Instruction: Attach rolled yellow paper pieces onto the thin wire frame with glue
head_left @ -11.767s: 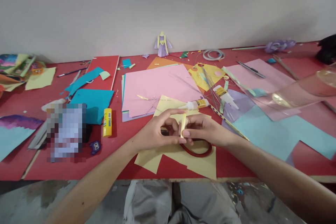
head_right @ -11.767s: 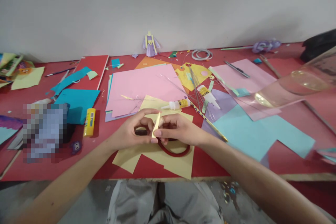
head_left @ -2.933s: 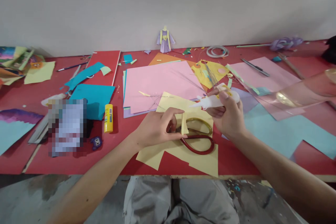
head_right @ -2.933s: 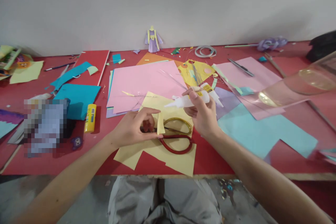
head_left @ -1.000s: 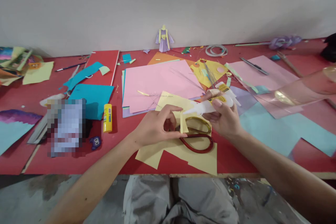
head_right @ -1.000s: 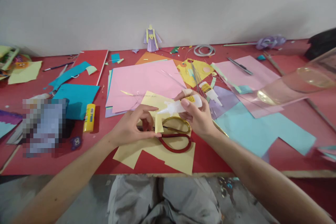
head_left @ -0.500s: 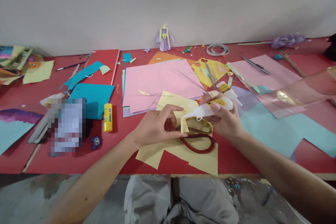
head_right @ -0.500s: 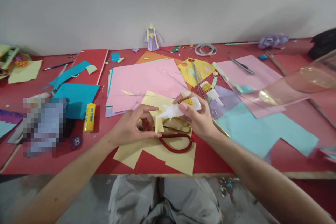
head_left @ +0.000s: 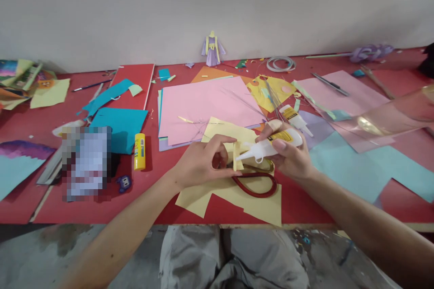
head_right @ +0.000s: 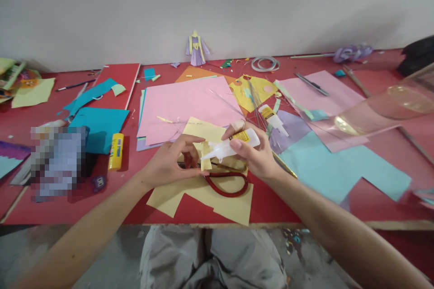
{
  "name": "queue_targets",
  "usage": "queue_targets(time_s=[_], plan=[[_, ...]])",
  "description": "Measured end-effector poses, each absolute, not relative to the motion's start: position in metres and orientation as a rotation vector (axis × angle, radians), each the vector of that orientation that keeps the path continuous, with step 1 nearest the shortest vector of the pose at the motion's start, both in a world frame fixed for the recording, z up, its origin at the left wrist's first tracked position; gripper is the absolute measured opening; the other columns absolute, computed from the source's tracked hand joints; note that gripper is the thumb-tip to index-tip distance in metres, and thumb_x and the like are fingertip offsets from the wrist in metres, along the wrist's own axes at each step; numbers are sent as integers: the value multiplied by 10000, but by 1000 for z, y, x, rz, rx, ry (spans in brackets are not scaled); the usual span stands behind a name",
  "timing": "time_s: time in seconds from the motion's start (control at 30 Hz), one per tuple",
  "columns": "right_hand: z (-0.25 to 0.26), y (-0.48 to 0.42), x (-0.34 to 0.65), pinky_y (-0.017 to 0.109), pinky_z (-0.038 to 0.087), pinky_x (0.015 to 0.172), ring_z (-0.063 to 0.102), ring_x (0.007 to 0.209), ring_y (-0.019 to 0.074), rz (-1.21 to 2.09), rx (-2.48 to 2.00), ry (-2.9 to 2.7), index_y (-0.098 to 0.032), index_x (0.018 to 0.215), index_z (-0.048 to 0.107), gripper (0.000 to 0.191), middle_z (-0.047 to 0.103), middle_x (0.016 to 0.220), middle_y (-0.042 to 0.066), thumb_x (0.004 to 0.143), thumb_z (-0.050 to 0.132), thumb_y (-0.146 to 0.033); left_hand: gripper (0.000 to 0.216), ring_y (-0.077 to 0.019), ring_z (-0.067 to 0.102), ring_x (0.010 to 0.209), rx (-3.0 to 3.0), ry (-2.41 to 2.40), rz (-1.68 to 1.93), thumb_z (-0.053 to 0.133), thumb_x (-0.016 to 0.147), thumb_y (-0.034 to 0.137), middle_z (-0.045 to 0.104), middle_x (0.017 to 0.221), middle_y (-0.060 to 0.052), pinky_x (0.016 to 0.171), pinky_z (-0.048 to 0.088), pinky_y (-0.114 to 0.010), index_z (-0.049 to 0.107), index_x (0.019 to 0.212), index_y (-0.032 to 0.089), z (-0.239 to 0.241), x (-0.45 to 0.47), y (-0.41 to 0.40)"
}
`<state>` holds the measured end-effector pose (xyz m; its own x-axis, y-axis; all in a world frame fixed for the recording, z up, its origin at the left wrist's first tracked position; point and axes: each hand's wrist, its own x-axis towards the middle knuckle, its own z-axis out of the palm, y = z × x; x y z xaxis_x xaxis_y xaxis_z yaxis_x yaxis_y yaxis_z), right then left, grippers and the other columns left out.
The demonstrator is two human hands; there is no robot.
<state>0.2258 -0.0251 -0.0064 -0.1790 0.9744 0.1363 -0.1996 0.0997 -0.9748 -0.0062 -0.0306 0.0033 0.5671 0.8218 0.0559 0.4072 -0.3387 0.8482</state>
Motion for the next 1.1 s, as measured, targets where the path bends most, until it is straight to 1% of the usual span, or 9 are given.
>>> queue_targets(time_s=[0.17,0.37,0.43,0.57,0.7,0.8,0.9,0.97,1.1], plan=[[-2,-23,223,257,176,362,285,396,72,1380,-830,-1145,-251,819,692,221,438,571,-34,763,763,-453,643,-106,608,613,1972,1009,636,766,749,516,642,730,55,573,444,-203,481,1247,228,5,-6,-31],[-10,-23,228,256,275,400,441,491,113,1283,-904,-1302,-219,817,688,302,565,670,3,748,758,-504,651,-106,605,605,1980,987,631,753,751,541,652,738,47,570,447,-205,474,1248,225,5,-7,-31],[-10,-24,228,252,273,392,427,480,109,1298,-891,-1299,-219,829,682,312,564,670,-1,755,744,-516,650,-107,607,608,1974,993,632,749,754,543,652,735,48,575,450,-207,471,1248,226,5,-6,-31],[-6,-25,225,229,219,360,334,411,75,1357,-834,-1214,-220,863,671,285,488,598,-44,768,734,-481,633,-108,611,618,1974,1003,637,744,757,546,644,729,52,579,450,-209,477,1236,231,6,-6,-31],[-9,-26,227,237,262,376,429,470,95,1288,-859,-1313,-211,868,689,244,550,662,-15,791,732,-438,634,-106,602,616,1986,988,666,747,753,549,651,731,47,592,457,-217,478,1225,222,4,-7,-30],[-12,-27,230,243,297,382,475,508,111,1278,-861,-1384,-208,847,698,255,588,710,8,788,734,-454,629,-104,592,603,2000,988,683,749,760,532,657,728,45,587,453,-218,471,1226,214,4,-8,-29],[-10,-27,229,243,283,372,462,485,109,1348,-814,-1299,-220,865,698,253,564,682,-1,791,725,-460,627,-103,593,606,2003,993,690,756,760,516,661,733,45,588,450,-215,468,1226,211,5,-8,-29],[-8,-27,227,248,239,364,413,456,98,1379,-789,-1227,-229,866,697,237,535,669,-7,785,727,-450,628,-102,595,607,2002,994,687,759,756,517,658,730,50,591,448,-213,470,1224,213,6,-8,-29],[-7,-27,226,275,211,368,370,440,104,1361,-841,-1217,-254,876,702,240,518,642,1,780,735,-471,623,-103,606,617,1996,998,692,766,752,507,646,714,57,585,440,-209,477,1214,206,7,-7,-30]])
